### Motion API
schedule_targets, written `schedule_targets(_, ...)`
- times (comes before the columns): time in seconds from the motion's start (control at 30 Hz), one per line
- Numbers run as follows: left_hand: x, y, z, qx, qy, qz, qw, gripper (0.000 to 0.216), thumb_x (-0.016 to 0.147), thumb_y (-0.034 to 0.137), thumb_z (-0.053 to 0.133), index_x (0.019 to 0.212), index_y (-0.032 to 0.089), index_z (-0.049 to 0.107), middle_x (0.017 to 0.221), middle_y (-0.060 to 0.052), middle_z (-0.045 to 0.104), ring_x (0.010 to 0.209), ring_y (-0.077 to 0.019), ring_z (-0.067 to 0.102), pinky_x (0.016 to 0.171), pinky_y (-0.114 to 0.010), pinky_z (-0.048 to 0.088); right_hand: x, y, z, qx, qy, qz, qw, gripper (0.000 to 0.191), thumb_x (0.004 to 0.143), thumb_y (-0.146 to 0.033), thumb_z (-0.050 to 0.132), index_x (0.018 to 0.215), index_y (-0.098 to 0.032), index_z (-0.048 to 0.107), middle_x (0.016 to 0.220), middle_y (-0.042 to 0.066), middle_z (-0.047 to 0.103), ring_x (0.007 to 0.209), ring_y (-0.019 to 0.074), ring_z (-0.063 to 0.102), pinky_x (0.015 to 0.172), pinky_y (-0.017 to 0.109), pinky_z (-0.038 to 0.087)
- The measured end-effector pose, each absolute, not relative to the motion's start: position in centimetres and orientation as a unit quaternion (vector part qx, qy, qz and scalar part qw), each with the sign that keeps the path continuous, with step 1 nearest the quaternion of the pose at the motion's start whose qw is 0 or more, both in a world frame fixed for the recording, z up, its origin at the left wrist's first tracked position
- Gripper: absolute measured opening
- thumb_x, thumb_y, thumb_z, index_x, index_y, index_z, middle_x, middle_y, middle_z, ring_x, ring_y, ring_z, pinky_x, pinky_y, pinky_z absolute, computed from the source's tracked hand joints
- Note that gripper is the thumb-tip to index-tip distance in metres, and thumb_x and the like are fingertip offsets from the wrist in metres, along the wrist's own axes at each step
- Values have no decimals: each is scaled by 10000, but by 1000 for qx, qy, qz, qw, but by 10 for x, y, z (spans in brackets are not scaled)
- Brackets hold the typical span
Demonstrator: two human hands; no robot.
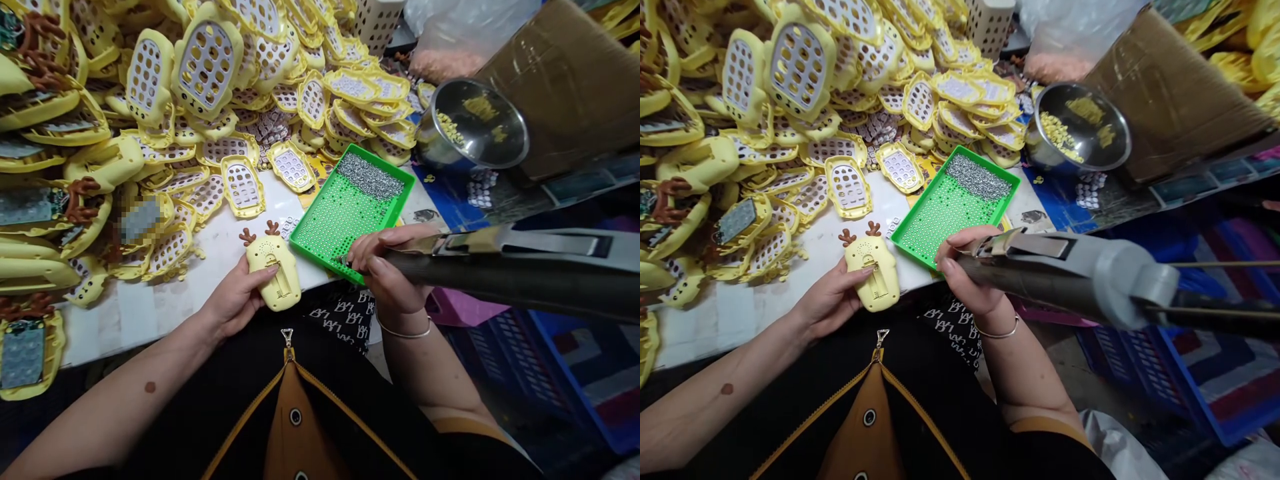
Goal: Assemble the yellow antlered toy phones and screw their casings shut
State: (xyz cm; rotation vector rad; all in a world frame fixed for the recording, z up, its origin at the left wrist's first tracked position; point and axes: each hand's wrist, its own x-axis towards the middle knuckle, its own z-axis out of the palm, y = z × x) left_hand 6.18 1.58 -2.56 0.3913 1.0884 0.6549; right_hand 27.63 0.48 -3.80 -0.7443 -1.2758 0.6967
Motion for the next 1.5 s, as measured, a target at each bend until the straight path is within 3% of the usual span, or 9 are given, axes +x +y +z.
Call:
schedule_targets(0.33, 63, 14, -27, 145, 490, 366, 778, 444, 829, 176, 674, 1230, 279, 513, 1206, -44, 671, 976, -216, 696, 881, -503, 587, 271, -13, -6, -311, -540, 308, 719, 243, 779, -195, 675, 1000, -293, 644, 558, -55, 534, 469, 135, 529, 506, 338, 513)
schedule_targets(0.63, 66, 10, -29, 152, 496, 380, 766, 426, 811, 200, 704, 1186, 263, 513, 1184, -57, 670, 1026, -247, 682, 884, -521, 580, 236, -28, -3, -225, -569, 413, 674, 363, 751, -93, 606, 1080, -246, 625, 600, -47, 556, 502, 138, 575, 514, 330, 524)
schedule_targets(1.03, 66, 11, -29, 167, 504, 358, 768, 457, 780, 234, 741, 1165, 267, 498, 1181, -59, 662, 1027, -256, 677, 867, -513, 581, 224, -14, -9, -227, -606, 447, 618, 329, 645, -6, 637, 861, -242, 562, 613, -51, 582, 485, 126, 549, 472, 280, 493)
schedule_targets(1.33, 70, 11, -26, 176, 530, 366, 744, 469, 766, 211, 738, 1167, 252, 500, 1130, -67, 682, 972, -268, 694, 822, -504, 599, 227, -20, -1, -224, -571, 446, 652, 186, 764, -109, 615, 892, -241, 585, 591, -48, 552, 470, 124, 539, 471, 295, 496)
schedule_targets(1.5, 69, 12, -27, 176, 524, 372, 746, 494, 756, 201, 747, 1187, 266, 514, 1160, -62, 681, 998, -265, 693, 848, -534, 590, 256, -15, 8, -267, -566, 335, 704, 206, 772, -194, 675, 954, -283, 637, 543, -51, 547, 445, 146, 527, 475, 348, 504)
